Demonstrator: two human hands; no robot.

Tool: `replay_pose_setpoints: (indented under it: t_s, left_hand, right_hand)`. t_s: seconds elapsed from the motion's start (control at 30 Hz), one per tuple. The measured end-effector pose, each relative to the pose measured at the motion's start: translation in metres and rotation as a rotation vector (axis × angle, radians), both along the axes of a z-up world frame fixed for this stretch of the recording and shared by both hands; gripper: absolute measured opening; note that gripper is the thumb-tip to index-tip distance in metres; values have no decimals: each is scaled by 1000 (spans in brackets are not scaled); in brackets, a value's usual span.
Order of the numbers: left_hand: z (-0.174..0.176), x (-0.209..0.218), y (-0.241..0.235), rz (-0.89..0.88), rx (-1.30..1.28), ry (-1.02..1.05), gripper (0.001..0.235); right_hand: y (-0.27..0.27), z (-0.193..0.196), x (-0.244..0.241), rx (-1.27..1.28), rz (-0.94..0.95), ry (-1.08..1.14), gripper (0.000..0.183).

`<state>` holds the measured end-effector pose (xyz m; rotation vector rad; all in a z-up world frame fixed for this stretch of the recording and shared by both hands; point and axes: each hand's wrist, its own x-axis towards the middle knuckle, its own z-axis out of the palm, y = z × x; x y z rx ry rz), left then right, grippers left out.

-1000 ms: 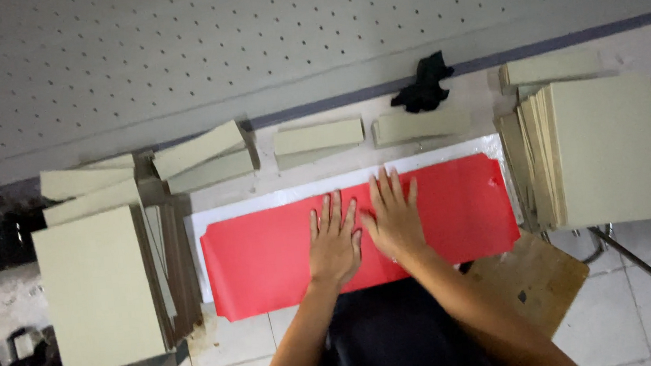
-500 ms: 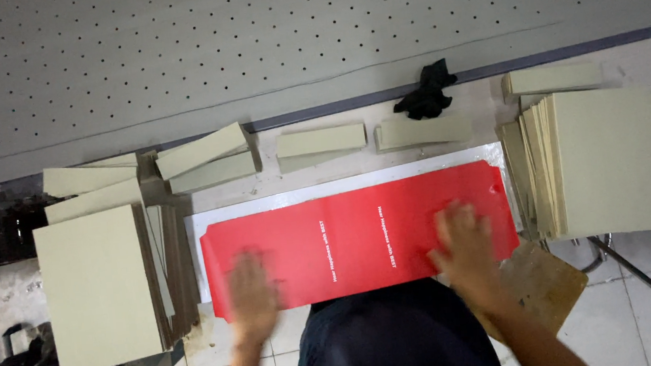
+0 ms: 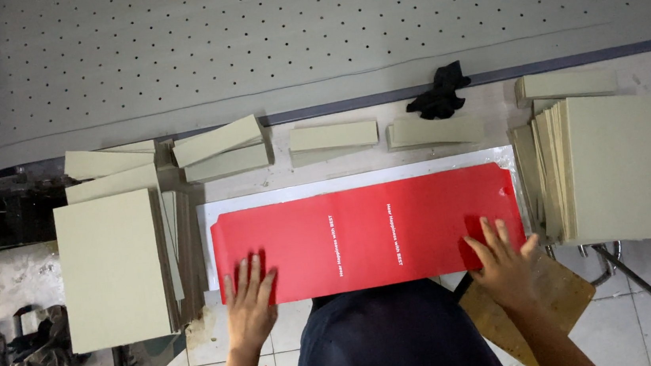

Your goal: The person assembles hard book covers by hand. They place three pieces of grey cardboard onto a pre-glued white sheet, press them down firmly, then apply a red printed cover sheet over the cardboard and smooth it out.

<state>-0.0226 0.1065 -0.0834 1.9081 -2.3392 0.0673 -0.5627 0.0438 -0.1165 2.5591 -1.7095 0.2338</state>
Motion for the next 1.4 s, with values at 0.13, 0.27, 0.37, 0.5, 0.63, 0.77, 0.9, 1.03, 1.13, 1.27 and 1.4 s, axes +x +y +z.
replay_pose_setpoints:
  t_s: [0.13,0.27,0.37,0.5,0.63,0.77,0.9,1.03,1.13,1.27,1.4]
  left_hand:
    - [36,9,-4,12,-193,-41,38]
    - [95,30,-30,-26,-207,-46,29]
    - [134,47,-65,7,-117,-123,40]
    - [204,57,-136,16,44,-12,26]
    - [281,59,-229,72,206,34,39]
    - [319,57,-352,408,308,228,98]
    - [302,48,-419,598,-51,118,140]
    - [338,-5,-318,476,-39,212,117]
    - [268,26,-229,282,-266,156,85]
    - [139,68,-105,761,-48,-53,110]
    - [99,62,-65,836,-24,-123,79]
  right_hand:
    - [-7,24,-18,-163,2,109,65]
    - [-29,72,-39,-222,-48,-28,23]
    - [-71,117,-43,-178,-81,1,32]
    - [-145,182,-33,-166,-20,-27,28]
    - [-230,258,-22,-89,-112,72,33]
    - [-384,280,-12,-146,-126,80,59]
    - [-473,306,48,-457,-246,-158,70]
    - [-355,324,79,-290,-325,-508,95]
    - [-266,273,44,-365,-95,-480,62]
    - [-193,154,-35,336,-887,-186,89]
    - [-162,124,-37,330,-913,24,84]
